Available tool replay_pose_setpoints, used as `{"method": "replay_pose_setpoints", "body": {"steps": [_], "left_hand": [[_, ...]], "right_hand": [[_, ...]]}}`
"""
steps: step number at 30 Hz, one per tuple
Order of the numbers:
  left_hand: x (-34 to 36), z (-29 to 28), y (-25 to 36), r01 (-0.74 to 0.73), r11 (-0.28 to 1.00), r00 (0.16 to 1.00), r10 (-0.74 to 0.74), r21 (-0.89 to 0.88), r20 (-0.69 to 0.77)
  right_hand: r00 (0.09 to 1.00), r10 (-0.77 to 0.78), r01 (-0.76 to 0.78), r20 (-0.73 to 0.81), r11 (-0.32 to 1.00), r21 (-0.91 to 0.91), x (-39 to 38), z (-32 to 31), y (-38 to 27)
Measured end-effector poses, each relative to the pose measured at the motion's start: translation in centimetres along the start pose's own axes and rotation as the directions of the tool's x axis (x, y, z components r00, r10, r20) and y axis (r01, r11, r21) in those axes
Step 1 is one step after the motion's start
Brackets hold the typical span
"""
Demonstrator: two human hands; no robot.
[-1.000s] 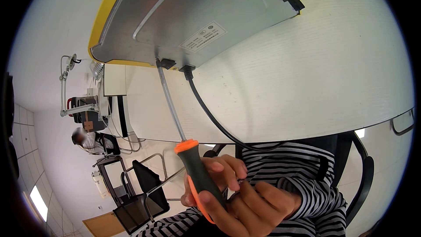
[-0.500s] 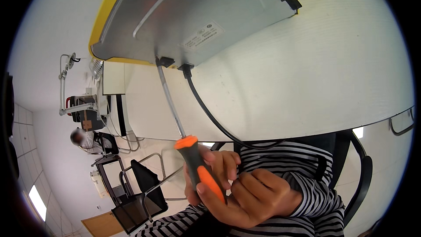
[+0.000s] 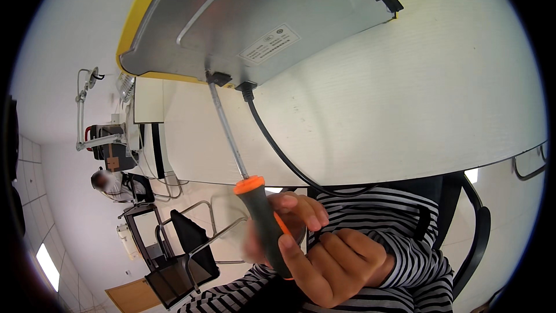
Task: The person uses a screwdriver to remove and reinsert screws on the back panel of a yellow electronic device. They repeatedly adjust the device's position and handle the power cord while working on the screws.
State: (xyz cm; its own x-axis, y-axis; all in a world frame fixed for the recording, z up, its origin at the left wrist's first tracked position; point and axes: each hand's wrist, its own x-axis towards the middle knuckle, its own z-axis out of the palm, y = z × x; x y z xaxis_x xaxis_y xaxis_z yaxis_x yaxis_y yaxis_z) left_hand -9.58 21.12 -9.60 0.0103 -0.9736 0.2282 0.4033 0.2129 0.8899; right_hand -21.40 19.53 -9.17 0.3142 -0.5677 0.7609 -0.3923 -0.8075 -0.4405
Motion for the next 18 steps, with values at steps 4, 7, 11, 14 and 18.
{"method": "replay_pose_setpoints", "body": {"steps": [4, 7, 11, 14, 18], "left_hand": [[-0.1, -0.2, 0.2, 0.035, 0.998, 0.998, -0.033, -0.046, 0.045], [0.0, -0.5, 0.6, 0.129, 0.981, 0.990, -0.120, -0.144, 0.074], [0.0, -0.1, 0.7, 0.121, 0.984, 0.992, -0.115, -0.128, 0.052], [-0.2, 0.2, 0.2, 0.102, 0.976, 0.994, -0.108, -0.192, -0.021], [0.3, 0.7, 0.0, 0.116, 0.976, 0.991, -0.127, -0.186, -0.044]], "right_hand": [[0.999, 0.027, -0.026, -0.019, 0.999, 0.022, 0.1, 0.0, -0.2], [0.992, -0.005, 0.003, -0.130, 1.000, -0.014, 0.4, 0.6, 0.0], [0.987, 0.056, -0.073, -0.153, 0.991, -0.110, 0.7, 0.5, -0.4], [0.991, 0.093, -0.105, -0.093, 0.986, -0.131, 0.5, -0.1, -0.2], [0.979, 0.156, -0.175, -0.133, 0.974, -0.146, 0.5, 0.1, 0.0]]}}
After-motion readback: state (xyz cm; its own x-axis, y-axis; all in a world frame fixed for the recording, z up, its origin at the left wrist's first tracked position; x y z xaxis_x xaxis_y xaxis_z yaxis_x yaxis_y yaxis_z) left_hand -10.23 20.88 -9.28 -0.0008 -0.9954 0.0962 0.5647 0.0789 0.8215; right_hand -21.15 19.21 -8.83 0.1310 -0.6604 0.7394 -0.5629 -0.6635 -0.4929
